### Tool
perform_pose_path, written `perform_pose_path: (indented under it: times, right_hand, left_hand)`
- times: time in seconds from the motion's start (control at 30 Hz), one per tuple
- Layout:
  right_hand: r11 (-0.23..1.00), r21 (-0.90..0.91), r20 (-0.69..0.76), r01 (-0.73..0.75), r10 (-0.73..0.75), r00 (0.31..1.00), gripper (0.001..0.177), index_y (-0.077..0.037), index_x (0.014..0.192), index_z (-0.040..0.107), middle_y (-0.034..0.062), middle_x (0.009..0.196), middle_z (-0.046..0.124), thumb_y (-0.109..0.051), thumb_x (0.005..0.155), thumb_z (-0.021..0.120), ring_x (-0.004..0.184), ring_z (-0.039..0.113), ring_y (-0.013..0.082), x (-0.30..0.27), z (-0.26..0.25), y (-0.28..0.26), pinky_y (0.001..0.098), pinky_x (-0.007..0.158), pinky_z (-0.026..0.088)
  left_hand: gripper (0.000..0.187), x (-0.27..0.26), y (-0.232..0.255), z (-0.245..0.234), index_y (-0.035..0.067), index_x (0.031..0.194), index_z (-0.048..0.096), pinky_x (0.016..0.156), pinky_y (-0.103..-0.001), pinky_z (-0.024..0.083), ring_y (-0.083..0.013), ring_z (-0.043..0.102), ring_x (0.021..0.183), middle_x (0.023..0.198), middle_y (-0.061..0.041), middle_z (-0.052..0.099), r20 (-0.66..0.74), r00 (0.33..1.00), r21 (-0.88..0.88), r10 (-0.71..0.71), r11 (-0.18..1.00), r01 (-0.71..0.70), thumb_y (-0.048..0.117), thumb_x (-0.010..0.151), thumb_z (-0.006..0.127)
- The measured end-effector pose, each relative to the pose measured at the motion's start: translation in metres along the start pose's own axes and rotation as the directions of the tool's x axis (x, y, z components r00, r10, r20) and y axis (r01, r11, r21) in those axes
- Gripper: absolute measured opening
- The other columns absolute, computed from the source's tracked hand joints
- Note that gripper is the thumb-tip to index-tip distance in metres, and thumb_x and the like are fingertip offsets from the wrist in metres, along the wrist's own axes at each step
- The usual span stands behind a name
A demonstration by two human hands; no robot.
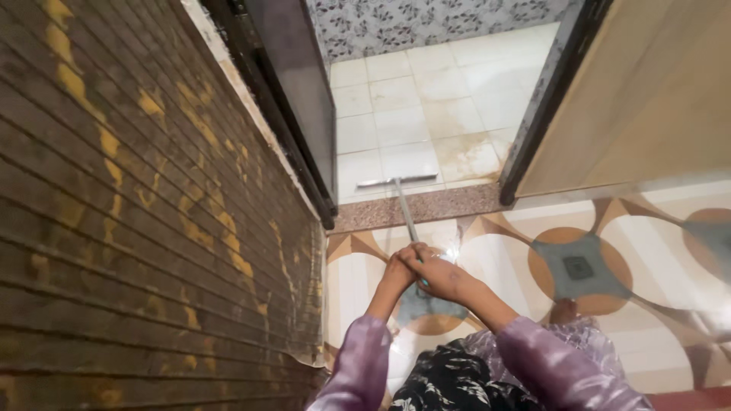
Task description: The person uses a squeegee by hand to push liquid across tiled bathroom floor. They move the tool in deliberate strokes to clear the surface.
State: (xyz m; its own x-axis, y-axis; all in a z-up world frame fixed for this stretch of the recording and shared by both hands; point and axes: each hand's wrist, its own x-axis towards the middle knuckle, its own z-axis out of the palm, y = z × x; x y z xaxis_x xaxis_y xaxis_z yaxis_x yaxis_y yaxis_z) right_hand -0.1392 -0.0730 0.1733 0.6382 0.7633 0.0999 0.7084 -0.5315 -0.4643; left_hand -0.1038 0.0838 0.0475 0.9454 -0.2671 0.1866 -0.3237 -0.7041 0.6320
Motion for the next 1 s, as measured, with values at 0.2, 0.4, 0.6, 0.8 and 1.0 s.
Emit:
perform_pose_path:
  times: [0.2,0.4,0.6,0.8,1.0]
  right_hand:
    - [0.999,0.038,0.025,0.018,-0.019,1.000,0.069,-0.010,0.147,0.044,0.0319,0.145,0.046,-0.003,0.082,0.066,0.124,0.057,0.0481,-0.010,-0.023,-0.033,0.0463,0.103,0.049]
    - [0.978,-0.018,0.120,-0.209,0.210,0.970,0.077,-0.013,0.153,0.036,0.0393,0.156,0.025,0.003,0.081,0.056,0.113,0.063,0.0480,0.028,0.053,0.036,0.0456,0.097,0.053]
    - [0.995,0.084,-0.105,-0.060,0.069,0.992,0.067,-0.012,0.146,0.046,0.0305,0.150,0.041,-0.001,0.081,0.058,0.112,0.063,0.0485,0.017,-0.014,0.020,0.0474,0.097,0.052]
    - [0.999,0.039,-0.101,-0.012,0.016,0.995,0.063,-0.013,0.144,0.050,0.0278,0.142,0.050,-0.004,0.082,0.059,0.112,0.064,0.0463,0.002,-0.049,-0.019,0.0462,0.099,0.053]
    - [0.995,-0.027,-0.062,-0.093,0.092,0.994,0.067,-0.012,0.142,0.046,0.0313,0.141,0.048,-0.004,0.078,0.063,0.108,0.063,0.0479,0.034,0.017,0.021,0.0492,0.091,0.053]
  left_hand:
    - [0.026,-0.038,0.011,-0.015,0.009,0.114,0.069,0.093,-0.048,0.055,-0.0385,0.067,0.108,0.113,-0.017,0.071,-0.153,0.987,0.015,0.059,0.998,-0.057,0.018,0.092,0.059]
    - [0.035,0.012,-0.039,0.024,0.008,0.125,0.063,0.093,-0.046,0.055,-0.0390,0.065,0.111,0.130,-0.019,0.066,-0.137,0.990,-0.027,0.027,0.999,-0.031,0.024,0.095,0.055]
    - [0.033,0.044,-0.030,0.020,0.009,0.124,0.064,0.097,-0.044,0.056,-0.0372,0.067,0.114,0.121,-0.019,0.070,-0.016,0.993,-0.021,-0.121,0.992,0.120,0.030,0.101,0.056]
    - [0.034,0.024,-0.049,0.028,-0.001,0.117,0.062,0.094,-0.049,0.053,-0.0380,0.067,0.105,0.110,-0.022,0.070,-0.037,0.975,0.435,0.218,0.882,-0.181,0.019,0.091,0.053]
    - [0.036,0.035,-0.046,0.021,0.010,0.122,0.063,0.094,-0.045,0.052,-0.0388,0.064,0.114,0.119,-0.022,0.069,-0.022,0.987,-0.087,-0.160,0.984,0.158,0.032,0.094,0.056]
